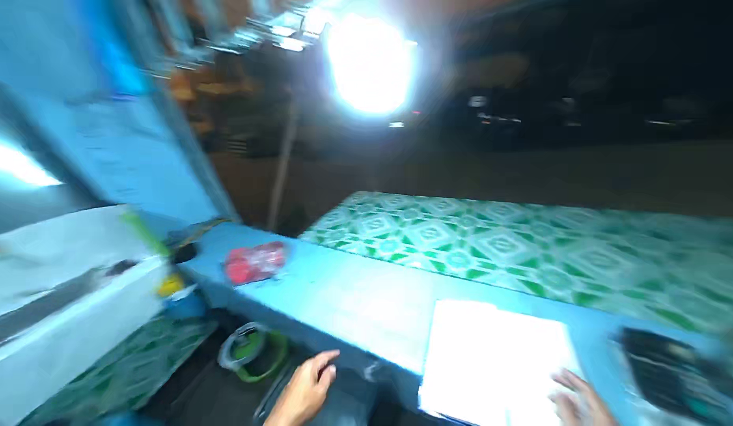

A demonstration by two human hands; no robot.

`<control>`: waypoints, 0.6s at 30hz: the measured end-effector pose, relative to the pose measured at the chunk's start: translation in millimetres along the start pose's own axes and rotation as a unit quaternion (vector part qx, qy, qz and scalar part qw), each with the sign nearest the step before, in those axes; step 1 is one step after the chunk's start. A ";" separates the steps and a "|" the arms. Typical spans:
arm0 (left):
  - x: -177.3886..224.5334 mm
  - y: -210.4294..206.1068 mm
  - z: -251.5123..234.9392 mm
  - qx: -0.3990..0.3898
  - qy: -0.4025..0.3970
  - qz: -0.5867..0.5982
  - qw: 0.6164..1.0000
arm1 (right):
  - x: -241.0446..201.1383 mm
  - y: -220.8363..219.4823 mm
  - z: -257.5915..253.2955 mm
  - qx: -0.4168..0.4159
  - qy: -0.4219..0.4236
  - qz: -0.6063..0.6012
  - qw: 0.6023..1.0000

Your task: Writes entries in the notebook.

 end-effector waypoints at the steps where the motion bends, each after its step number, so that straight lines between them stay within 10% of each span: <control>1: 17.9 -31.9 -8.7 -0.066 -0.030 -0.001 0.997 | 11.9 -9.9 -15.2 0.044 -0.004 -0.013 0.999; 9: 181.7 -244.0 -77.6 -0.305 -0.292 -0.071 0.904 | 69.7 -45.8 -68.2 0.154 -0.077 -0.052 0.984; 18: 125.6 -313.6 -148.8 -0.249 -0.424 -0.147 0.858 | 79.1 -51.9 -65.7 0.159 -0.113 -0.027 0.980</control>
Point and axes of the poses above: each hand's wrist, its own z-axis away from the middle knuckle, its own y-axis out of the back of the hand, x = y × z, the point moved 2 cm from there along -z, towards the middle knuckle, and after that the axes turned 7 degrees about z, right-handed, at the moved point
